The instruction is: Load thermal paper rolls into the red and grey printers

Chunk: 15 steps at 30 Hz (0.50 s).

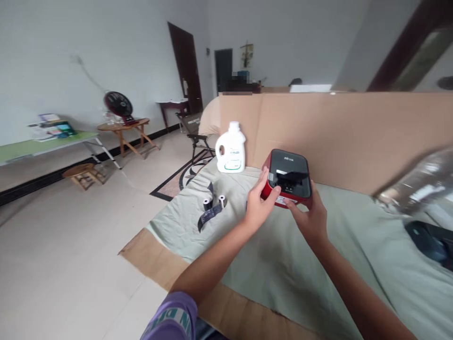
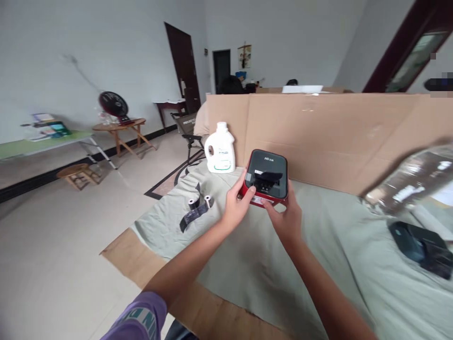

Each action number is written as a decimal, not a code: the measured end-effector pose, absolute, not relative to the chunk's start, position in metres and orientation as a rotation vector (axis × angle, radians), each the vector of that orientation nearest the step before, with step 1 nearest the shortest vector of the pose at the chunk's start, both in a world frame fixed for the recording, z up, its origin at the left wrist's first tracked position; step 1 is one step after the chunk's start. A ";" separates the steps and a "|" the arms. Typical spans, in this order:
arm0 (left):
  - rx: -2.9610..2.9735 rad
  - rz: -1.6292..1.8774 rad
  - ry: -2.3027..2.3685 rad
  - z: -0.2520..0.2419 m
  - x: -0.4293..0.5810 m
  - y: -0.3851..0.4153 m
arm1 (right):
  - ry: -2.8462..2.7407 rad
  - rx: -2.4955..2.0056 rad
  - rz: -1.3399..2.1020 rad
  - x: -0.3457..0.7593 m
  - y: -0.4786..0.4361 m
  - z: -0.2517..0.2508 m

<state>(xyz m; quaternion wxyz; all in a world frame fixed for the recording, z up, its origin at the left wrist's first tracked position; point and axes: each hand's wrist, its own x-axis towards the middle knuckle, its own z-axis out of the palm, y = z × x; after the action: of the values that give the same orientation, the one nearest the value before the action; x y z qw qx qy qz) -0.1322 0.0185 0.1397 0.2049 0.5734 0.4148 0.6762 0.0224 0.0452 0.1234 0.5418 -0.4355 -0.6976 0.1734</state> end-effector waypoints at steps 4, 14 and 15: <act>1.588 1.692 1.120 0.081 -0.088 0.010 | -1.659 -1.267 0.316 0.079 0.013 0.089; 1.588 1.468 1.185 0.024 -0.076 0.008 | -1.647 -1.303 0.420 0.105 0.012 0.026; 1.594 1.450 1.197 0.024 -0.078 0.008 | -1.647 -1.296 0.430 0.104 0.012 0.023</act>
<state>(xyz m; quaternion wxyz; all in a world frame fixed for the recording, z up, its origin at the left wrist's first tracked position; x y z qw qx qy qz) -0.0781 0.0079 0.0237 0.3318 0.6100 0.4582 0.5548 0.1044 0.0117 0.0232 0.4805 -0.5313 -0.6751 0.1764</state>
